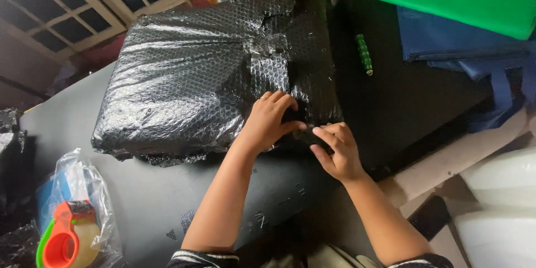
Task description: The person wraps a rectangular package with black bubble wrap, smoothing and folding the edges by hand. They then use a small brush to sweep the surface of the wrapped package.
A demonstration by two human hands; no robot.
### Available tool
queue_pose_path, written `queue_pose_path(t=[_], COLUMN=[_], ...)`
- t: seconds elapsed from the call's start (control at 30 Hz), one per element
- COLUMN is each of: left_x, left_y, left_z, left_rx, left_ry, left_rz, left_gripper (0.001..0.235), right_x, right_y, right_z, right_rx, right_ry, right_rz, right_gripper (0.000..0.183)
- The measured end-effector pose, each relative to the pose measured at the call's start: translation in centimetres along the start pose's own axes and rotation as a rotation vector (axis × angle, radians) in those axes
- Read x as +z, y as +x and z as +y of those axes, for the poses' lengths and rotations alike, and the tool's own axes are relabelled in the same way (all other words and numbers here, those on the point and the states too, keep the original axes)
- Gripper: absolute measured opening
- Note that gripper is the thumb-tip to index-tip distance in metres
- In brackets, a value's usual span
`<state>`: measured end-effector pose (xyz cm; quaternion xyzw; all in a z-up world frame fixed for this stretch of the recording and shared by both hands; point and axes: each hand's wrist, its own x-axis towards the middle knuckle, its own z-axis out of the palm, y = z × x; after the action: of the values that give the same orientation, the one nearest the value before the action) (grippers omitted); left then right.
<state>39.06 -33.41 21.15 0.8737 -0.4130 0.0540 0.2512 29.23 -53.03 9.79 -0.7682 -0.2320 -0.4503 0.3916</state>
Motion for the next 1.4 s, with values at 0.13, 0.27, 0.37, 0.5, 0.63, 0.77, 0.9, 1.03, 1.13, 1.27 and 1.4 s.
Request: queue_pose_path(t=[0.13, 0.27, 0.37, 0.5, 0.63, 0.77, 0.9, 1.03, 1.13, 1.27, 1.4], left_x=[0.5, 1.0, 1.4, -3.6, -6.9, -9.8, -10.4, -9.8, -8.7, -6.9, -6.9], left_y=[0.4, 0.3, -0.3, -3.0, -7.9, -14.8, -21.9, -26.1, -28.0, -30.3, -31.2], left_z=[-1.0, -1.1, -1.1, 3.6, 3.9, 3.1, 2.0, 2.6, 3.3, 2.4, 2.1], left_rx=[0.021, -0.009, 0.013, 0.063, 0.149, -0.085, -0.387, -0.63, -0.71, -0.853, -0.875], left_ry=[-0.057, 0.032, 0.111, 0.04, 0.035, 0.023, -0.059, -0.172, -0.34, -0.664, -0.597], left_rz=[-0.011, -0.008, 0.013, 0.062, 0.245, 0.294, 0.248, 0.188, 0.276, 0.369, 0.55], left_gripper=[0.023, 0.026, 0.023, 0.032, 0.038, 0.044, 0.041, 0.048, 0.062, 0.069, 0.083], right_x=[0.3, 0.3, -0.2, -0.3, 0.5, 0.1, -1.5, -1.0, 0.0, 2.8, 4.2], right_y=[0.0, 0.3, 1.0, 1.4, 1.2, 2.5, 5.5, 6.0, 6.7, 4.1, 0.5], right_z=[-0.2, -1.3, -2.2, -3.2, -2.7, -3.9, -3.9, -2.0, -3.2, -9.0, -18.5], right_rx=[-0.006, 0.103, 0.079, 0.079, 0.012, 0.019, 0.108, 0.493, 0.731, 0.608, 0.281], right_ry=[-0.136, -0.313, -0.43, -0.638, -0.633, -0.608, -0.29, -0.05, 0.093, 0.001, 0.037], right_rz=[-0.021, -0.109, -0.154, -0.206, -0.154, -0.228, -0.185, -0.225, -0.193, -0.156, -0.489], right_gripper=[0.036, 0.04, 0.04, 0.038, 0.045, 0.044, 0.062, 0.07, 0.064, 0.071, 0.101])
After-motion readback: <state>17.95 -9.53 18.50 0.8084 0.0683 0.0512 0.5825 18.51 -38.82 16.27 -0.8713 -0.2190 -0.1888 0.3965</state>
